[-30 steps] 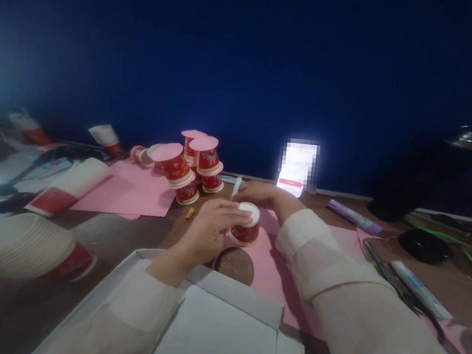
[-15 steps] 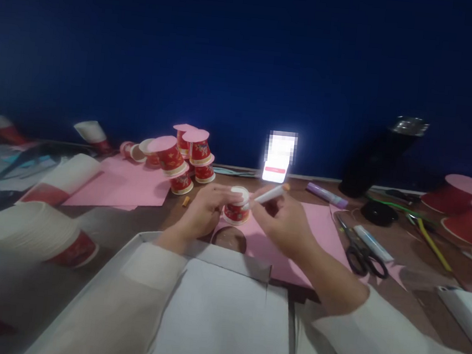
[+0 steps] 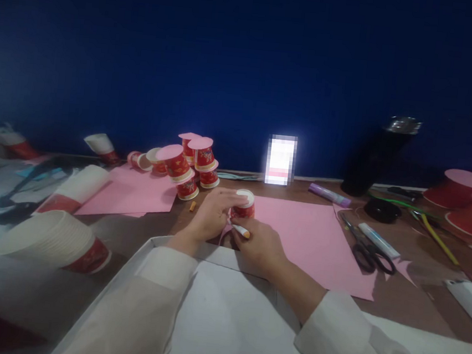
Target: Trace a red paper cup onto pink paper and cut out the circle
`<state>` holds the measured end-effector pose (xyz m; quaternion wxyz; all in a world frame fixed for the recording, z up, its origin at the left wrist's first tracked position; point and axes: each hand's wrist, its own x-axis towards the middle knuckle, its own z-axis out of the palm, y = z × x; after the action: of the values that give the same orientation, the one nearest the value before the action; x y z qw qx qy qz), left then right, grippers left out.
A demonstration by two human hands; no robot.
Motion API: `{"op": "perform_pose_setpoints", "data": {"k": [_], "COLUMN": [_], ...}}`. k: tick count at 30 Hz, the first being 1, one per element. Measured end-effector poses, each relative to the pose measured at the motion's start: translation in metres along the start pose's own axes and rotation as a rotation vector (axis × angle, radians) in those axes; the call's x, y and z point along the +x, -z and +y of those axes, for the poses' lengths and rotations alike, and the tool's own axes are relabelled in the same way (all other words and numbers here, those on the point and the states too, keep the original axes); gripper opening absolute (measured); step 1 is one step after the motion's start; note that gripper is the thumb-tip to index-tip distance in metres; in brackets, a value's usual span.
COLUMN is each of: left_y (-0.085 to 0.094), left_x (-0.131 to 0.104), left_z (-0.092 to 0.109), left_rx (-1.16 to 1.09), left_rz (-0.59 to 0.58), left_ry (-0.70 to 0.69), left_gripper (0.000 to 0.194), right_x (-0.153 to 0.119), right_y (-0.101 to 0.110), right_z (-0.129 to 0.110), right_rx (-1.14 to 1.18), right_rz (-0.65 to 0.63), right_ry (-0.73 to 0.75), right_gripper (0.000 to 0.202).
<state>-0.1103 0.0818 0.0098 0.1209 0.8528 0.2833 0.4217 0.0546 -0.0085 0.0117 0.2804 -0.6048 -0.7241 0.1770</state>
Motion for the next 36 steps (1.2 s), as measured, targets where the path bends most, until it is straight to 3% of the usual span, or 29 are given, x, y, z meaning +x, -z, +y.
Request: {"op": "perform_pose_setpoints", "data": {"k": [5, 22, 25, 29, 33, 36], "left_y": [0.001, -0.001, -0.001, 0.000, -0.001, -0.005], "left_x": [0.001, 0.002, 0.002, 0.002, 0.001, 0.000], "left_z": [0.003, 0.003, 0.005, 0.007, 0.007, 0.007], "left_rx": [0.004, 0.057, 0.052, 0.032, 0.035, 0.044], "left_rz": [-0.006, -0.007, -0.002, 0.014, 0.008, 0.031], "left_ry": [0.027, 0.022, 0.029, 0.009, 0.002, 0.018], "left_gripper": [0.052, 0.046, 0.037, 0.032, 0.039, 0.044], "right_x": [0.004, -0.001, -0.004, -0.009, -0.008, -0.005], "right_y": [0.002, 0.018, 0.020, 0.029, 0.042, 0.043], "right_z": [-0.010, -0.015, -0.008, -0.001, -0.008, -0.011], "right_rx": [-0.088, -0.292, -0.210, 0.037, 0.255, 0.334], "right_rz": [-0.084, -0.135, -0.057, 0.154, 0.283, 0.349], "right_ry": [-0.047, -0.103, -0.104, -0.083, -0.116, -0.223], "right_gripper": [0.027, 0.035, 0.030, 0.025, 0.024, 0.027]}}
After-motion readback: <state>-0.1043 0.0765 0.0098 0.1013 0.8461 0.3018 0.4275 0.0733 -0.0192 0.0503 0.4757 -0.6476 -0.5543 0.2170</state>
